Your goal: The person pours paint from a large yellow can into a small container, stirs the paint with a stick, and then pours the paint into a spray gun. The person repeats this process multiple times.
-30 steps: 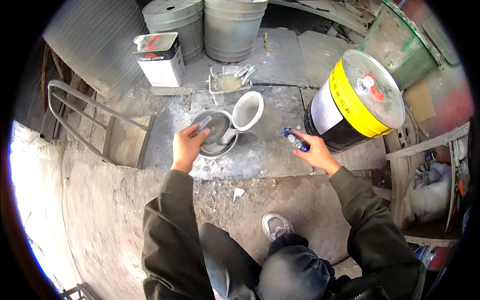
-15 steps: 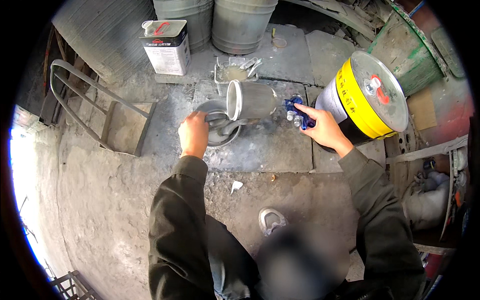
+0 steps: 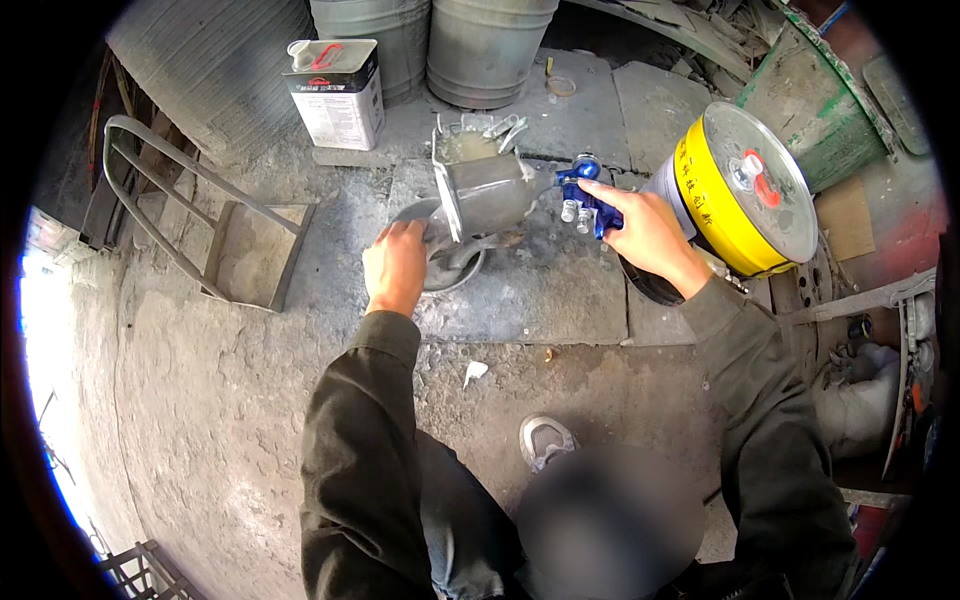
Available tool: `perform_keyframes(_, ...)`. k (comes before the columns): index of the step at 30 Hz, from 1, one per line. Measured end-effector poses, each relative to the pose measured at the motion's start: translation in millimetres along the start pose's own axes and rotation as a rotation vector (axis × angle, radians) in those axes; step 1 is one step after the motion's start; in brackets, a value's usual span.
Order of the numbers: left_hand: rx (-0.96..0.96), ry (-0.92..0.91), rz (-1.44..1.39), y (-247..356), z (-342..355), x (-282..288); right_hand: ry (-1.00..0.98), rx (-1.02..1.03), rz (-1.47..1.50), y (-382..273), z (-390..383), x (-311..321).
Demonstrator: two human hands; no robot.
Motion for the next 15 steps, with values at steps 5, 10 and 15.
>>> perform_keyframes(5,-0.273,0.094,0.250,9.6,2.5,10.5,0.127,0.172,-0.172,2.9,-5.0,9.1)
perform_keyframes(10,-0.471,0.168,0.394,15.4,2.6,26.0,0.238,0.253,-0.259,-6.5,-10.4,13.5)
perform_keyframes(15,-0.558,0.221,0.400,18.3,-1.3,35.5,0.317,0.315,-0.295,-20.0,-10.4,13.5)
Point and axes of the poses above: each hand's wrist, its own z-axis towards the middle knuckle, its own x-axis out of the back of the hand, y = z × x, the point moved 6 cm from there along z, towards the middle knuckle, and after that the axes turned 15 degrees about z, right-handed, at the moved point
